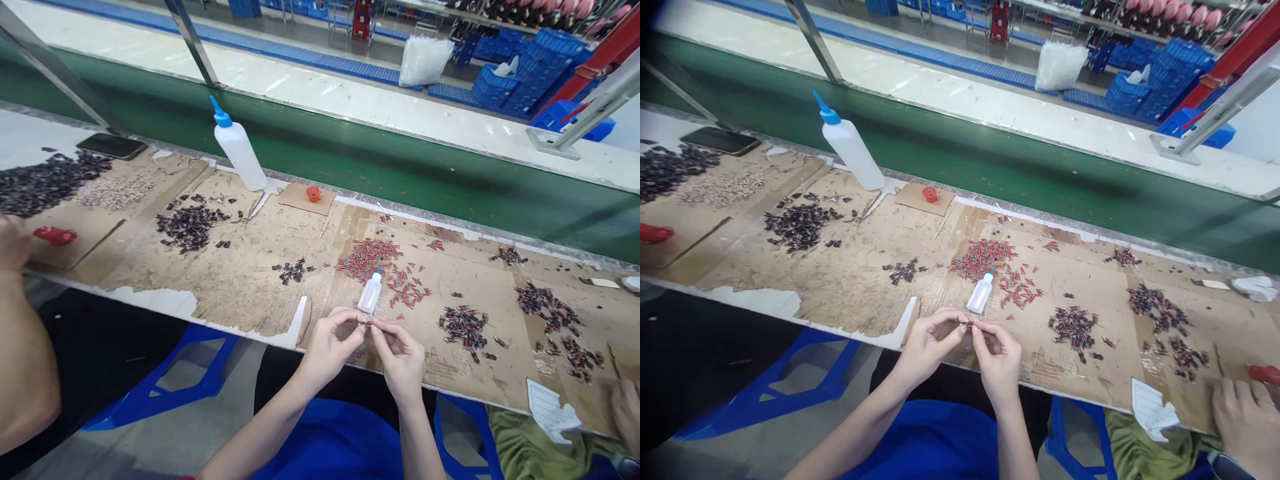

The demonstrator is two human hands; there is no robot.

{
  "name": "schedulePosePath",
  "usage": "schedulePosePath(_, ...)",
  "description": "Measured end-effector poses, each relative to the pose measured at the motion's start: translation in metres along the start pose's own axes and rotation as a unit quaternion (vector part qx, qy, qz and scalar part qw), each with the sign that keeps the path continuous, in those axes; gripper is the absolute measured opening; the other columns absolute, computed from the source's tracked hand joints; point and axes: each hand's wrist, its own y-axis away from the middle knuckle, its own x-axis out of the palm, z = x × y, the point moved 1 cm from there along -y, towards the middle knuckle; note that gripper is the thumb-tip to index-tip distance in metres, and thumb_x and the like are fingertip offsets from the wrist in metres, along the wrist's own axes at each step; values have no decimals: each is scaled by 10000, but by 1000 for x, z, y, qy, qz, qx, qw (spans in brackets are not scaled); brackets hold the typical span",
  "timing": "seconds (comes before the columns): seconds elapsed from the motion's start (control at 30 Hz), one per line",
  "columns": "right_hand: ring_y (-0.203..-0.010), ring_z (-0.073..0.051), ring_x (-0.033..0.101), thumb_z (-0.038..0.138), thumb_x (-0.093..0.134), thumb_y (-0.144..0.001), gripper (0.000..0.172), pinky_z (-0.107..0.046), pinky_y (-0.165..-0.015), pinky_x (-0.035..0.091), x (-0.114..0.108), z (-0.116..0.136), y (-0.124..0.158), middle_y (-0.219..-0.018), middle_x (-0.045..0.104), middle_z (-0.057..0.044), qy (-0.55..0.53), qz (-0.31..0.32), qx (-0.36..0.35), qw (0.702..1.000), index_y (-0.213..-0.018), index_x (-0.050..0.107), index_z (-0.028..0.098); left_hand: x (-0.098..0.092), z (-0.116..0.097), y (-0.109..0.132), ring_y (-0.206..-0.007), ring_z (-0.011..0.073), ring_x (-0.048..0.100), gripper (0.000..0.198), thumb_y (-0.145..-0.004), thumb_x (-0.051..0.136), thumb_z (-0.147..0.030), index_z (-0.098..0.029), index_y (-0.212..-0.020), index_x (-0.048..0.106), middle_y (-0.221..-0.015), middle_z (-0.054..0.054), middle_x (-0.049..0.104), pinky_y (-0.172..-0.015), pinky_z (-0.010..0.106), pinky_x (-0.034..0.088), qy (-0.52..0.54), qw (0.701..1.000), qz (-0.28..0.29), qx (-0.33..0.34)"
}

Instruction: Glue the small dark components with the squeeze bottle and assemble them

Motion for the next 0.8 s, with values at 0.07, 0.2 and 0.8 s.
schedulePosePath(0.07, -758, -211, 721, 358, 717, -753, 178, -341, -726, 606, -2, 0, 2, -805, 759, -79, 15, -10, -10, 1000, -789, 746, 187, 5, 3, 0, -832, 193, 676, 80, -790, 649, -207, -161, -806, 712, -840, 76, 715, -810, 309, 548, 8, 1000, 9, 0)
schedulePosePath(0.2, -717, -207, 714, 387, 716, -746, 203, -340, -695, 603, -19, 2, 1, -788, 756, -79, 52, -53, -14, 997, -776, 731, 187, 13, -2, 0, -886, 196, 685, 108, -821, 646, -230, -174, -878, 719, -901, 82, 722, -849, 325, 554, -3, 998, 47, 36)
schedulePosePath(0.8, -979, -350, 496, 626, 620, -731, 578, -534, -875, 411, 25, -7, -42, -970, 622, -187, 477, -116, -137, 860, -1003, 701, 122, -84, 22, -87, -902, 328, 493, 273, -886, 484, -174, -229, -775, 727, -792, 127, 703, -851, 518, 356, -511, 849, -55, 119)
